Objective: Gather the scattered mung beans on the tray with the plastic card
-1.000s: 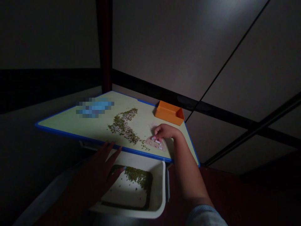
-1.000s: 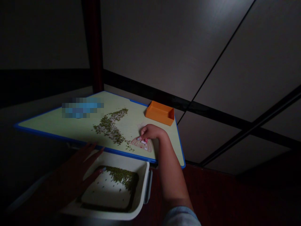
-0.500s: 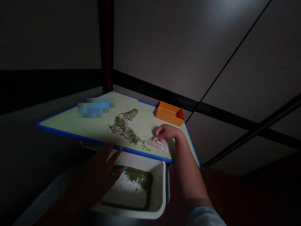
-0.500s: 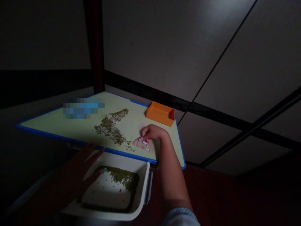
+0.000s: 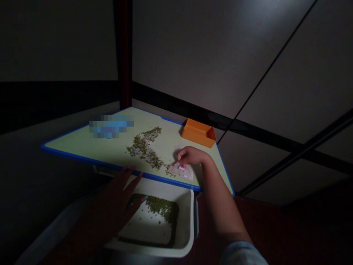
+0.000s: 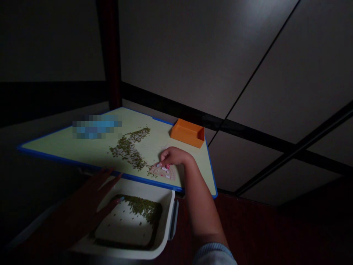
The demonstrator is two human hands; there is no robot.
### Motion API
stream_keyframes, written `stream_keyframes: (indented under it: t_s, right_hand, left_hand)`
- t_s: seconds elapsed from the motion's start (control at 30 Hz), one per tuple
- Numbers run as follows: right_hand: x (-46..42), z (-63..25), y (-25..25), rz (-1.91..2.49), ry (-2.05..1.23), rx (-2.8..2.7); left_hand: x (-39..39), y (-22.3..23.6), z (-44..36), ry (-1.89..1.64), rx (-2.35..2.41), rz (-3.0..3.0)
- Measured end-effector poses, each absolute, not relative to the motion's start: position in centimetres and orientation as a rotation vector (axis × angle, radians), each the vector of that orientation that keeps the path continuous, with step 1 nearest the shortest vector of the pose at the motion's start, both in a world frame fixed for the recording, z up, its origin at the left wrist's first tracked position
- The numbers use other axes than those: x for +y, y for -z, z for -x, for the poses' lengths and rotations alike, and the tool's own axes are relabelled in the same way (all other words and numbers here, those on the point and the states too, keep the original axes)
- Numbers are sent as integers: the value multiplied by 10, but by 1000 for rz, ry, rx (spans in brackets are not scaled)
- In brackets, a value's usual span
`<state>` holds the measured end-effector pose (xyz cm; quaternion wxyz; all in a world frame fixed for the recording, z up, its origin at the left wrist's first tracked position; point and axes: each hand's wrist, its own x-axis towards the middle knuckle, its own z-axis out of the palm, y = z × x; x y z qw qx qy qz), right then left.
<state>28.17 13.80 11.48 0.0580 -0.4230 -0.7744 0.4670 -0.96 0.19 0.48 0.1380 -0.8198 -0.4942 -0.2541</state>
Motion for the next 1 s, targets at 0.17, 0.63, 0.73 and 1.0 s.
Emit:
stream_keyframes:
  t_s: [0.17,0.63,0.73,1.0]
  right_hand:
    - [138,-285,-117,1317,-1366,-2345]
    - [141,-281,-109,1263,-1482,-2320]
    - [141,-278,-107,1254,-1469,-2308]
    - [137,-280,-117,1360,-1310,-2370]
  left_hand:
    - [2,-3,10,753,-1420,2358]
    - [2,-7,9,719,-1382,2328]
    - [3,-7,9,727,-1383,2336]
    - [2,-5,11,746,-1369,2337]
